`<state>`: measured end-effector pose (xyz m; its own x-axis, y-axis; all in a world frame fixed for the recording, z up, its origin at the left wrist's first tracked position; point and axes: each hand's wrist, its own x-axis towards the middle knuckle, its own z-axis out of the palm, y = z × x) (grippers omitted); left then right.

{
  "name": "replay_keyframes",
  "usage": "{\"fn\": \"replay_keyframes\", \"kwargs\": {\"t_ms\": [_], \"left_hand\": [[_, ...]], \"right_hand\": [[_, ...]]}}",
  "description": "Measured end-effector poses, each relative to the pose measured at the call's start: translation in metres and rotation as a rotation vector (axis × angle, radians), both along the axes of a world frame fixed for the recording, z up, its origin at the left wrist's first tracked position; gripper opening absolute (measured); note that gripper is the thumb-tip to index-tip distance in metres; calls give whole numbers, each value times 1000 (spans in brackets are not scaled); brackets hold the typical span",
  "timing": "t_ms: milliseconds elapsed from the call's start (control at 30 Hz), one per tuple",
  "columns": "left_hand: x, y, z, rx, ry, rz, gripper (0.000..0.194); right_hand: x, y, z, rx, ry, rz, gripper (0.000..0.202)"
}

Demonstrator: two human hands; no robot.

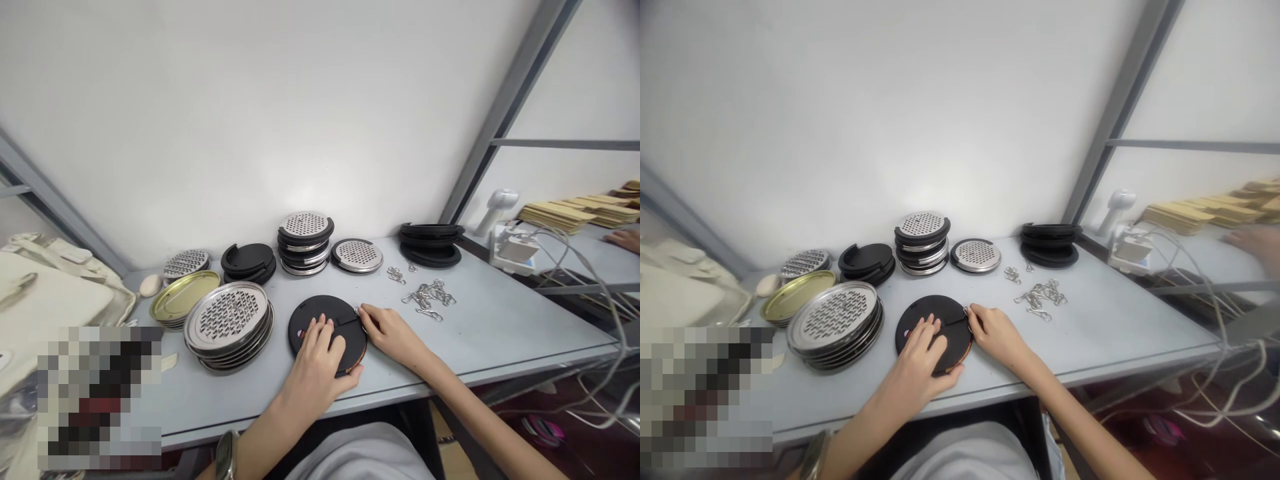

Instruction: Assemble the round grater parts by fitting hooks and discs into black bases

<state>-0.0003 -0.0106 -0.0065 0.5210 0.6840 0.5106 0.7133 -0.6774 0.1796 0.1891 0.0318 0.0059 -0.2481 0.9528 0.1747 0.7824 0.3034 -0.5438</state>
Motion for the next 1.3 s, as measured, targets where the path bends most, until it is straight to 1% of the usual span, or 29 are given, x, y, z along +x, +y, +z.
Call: {"fn": "replay_keyframes", "kwargs": {"t_ms": [167, 700, 967, 1300], "left_hand": [[0, 0, 0, 6, 5, 6, 24], [1, 1, 0, 14, 5, 13, 23], [1, 1, -3, 29, 10, 20, 24], [0, 1, -3, 32, 12, 21, 25]], "right_hand": [[0, 1, -1, -15, 21, -3, 28], [1, 0, -7, 12, 26, -8, 27], [1, 0, -5, 3, 28, -9, 26], [0, -1, -4, 13, 14, -15, 26]]}}
